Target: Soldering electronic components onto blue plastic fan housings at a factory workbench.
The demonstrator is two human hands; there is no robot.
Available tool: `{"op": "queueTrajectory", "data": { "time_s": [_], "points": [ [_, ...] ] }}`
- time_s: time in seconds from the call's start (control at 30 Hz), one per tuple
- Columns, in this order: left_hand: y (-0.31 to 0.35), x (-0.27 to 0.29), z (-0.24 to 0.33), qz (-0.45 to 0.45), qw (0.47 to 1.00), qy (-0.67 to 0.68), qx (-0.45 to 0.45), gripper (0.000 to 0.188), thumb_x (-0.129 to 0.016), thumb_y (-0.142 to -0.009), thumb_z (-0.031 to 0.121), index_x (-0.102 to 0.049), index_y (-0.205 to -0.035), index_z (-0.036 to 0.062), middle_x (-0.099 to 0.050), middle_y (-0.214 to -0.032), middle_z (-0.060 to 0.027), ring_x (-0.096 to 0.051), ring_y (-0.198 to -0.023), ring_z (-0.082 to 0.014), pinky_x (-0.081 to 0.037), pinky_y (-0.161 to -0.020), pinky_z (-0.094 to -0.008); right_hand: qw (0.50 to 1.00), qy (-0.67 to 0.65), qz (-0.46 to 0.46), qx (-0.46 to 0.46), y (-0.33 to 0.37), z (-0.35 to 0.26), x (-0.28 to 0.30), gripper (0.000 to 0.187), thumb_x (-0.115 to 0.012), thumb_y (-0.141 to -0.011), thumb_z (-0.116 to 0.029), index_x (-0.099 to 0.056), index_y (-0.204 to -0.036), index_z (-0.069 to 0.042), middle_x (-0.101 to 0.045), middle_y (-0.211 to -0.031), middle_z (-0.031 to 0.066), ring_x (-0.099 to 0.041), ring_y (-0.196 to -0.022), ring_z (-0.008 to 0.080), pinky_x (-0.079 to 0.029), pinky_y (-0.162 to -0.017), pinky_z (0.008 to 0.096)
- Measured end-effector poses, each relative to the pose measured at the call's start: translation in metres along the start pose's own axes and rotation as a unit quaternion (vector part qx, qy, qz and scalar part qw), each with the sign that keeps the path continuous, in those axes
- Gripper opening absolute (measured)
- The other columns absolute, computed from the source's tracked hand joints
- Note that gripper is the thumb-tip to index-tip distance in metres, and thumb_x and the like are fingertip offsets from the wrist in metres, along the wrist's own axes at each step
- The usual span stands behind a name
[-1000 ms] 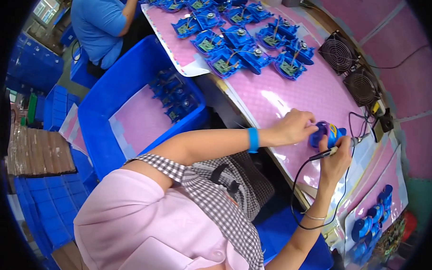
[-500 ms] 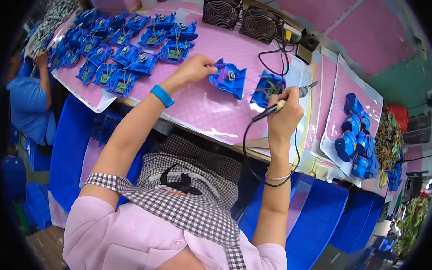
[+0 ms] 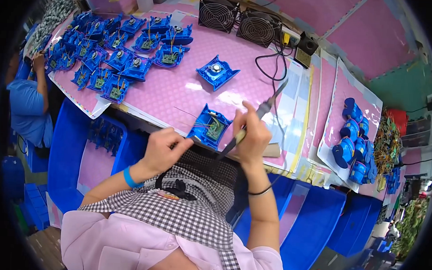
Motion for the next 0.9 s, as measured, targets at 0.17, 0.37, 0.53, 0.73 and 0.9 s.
{"op": "queueTrajectory", "data": {
  "time_s": [0.17,0.37,0.53,0.73,0.9],
  "points": [
    [-0.018,-0.024,-0.008,-0.071,0.993,-0.076,0.054,0.033,-0.069,-0.082,0.030,-0.068,-0.073,-0.0009,-0.064,-0.073,-0.0190,-0.062,-0.064,-0.0334,-0.047,-0.059,-0.0410,0.986,-0.119,-0.120,-0.006,-0.058,0.050,-0.041,0.022,-0.064,-0.078,0.005,-0.066,-0.099,-0.003,-0.043,-0.062,0.0035,-0.047,-0.057,0.0106,-0.040,-0.054,0.0260],
    [-0.052,-0.001,-0.017,0.030,0.994,-0.086,0.062,0.042,-0.070,-0.080,0.038,-0.067,-0.068,-0.0020,-0.064,-0.070,-0.0213,-0.063,-0.065,-0.0359,-0.048,-0.061,-0.0437,0.984,-0.109,-0.126,0.062,-0.059,0.048,-0.055,0.019,-0.069,-0.076,0.004,-0.050,-0.075,-0.001,-0.062,-0.073,0.0105,-0.058,-0.065,0.0226,-0.045,-0.057,0.0318],
    [-0.066,-0.022,-0.026,-0.072,0.988,-0.133,0.036,0.042,-0.070,-0.078,0.037,-0.064,-0.063,-0.0017,-0.063,-0.068,-0.0205,-0.062,-0.061,-0.0353,-0.047,-0.057,-0.0441,0.990,-0.023,-0.127,0.049,-0.045,0.047,-0.043,0.020,-0.068,-0.076,0.004,-0.049,-0.075,-0.001,-0.063,-0.073,0.0104,-0.058,-0.064,0.0232,-0.045,-0.057,0.0329],
    [-0.053,-0.010,-0.026,-0.040,0.984,-0.171,0.006,0.035,-0.070,-0.076,0.026,-0.055,-0.057,0.0003,-0.056,-0.059,-0.0162,-0.056,-0.055,-0.0337,-0.041,-0.050,-0.0439,0.994,0.010,-0.082,0.074,-0.036,0.050,-0.021,0.017,-0.066,-0.076,0.004,-0.051,-0.075,-0.002,-0.062,-0.071,0.0096,-0.058,-0.067,0.0257,-0.045,-0.057,0.0338],
    [-0.026,-0.008,-0.032,0.059,0.988,-0.140,-0.002,0.035,-0.071,-0.075,0.022,-0.048,-0.055,0.0038,-0.050,-0.056,-0.0125,-0.052,-0.051,-0.0323,-0.039,-0.048,-0.0430,0.980,-0.108,-0.167,0.012,-0.020,0.032,-0.029,0.014,-0.064,-0.075,0.004,-0.053,-0.076,-0.004,-0.061,-0.070,0.0073,-0.058,-0.065,0.0192,-0.045,-0.056,0.0303]
  ]
}}
Point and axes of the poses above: each hand's wrist, its own y-axis away from the middle knuckle, its own x-axis out of the back of the hand, z = x × y, the point moved 2 cm from there along -y, towards the middle knuckle
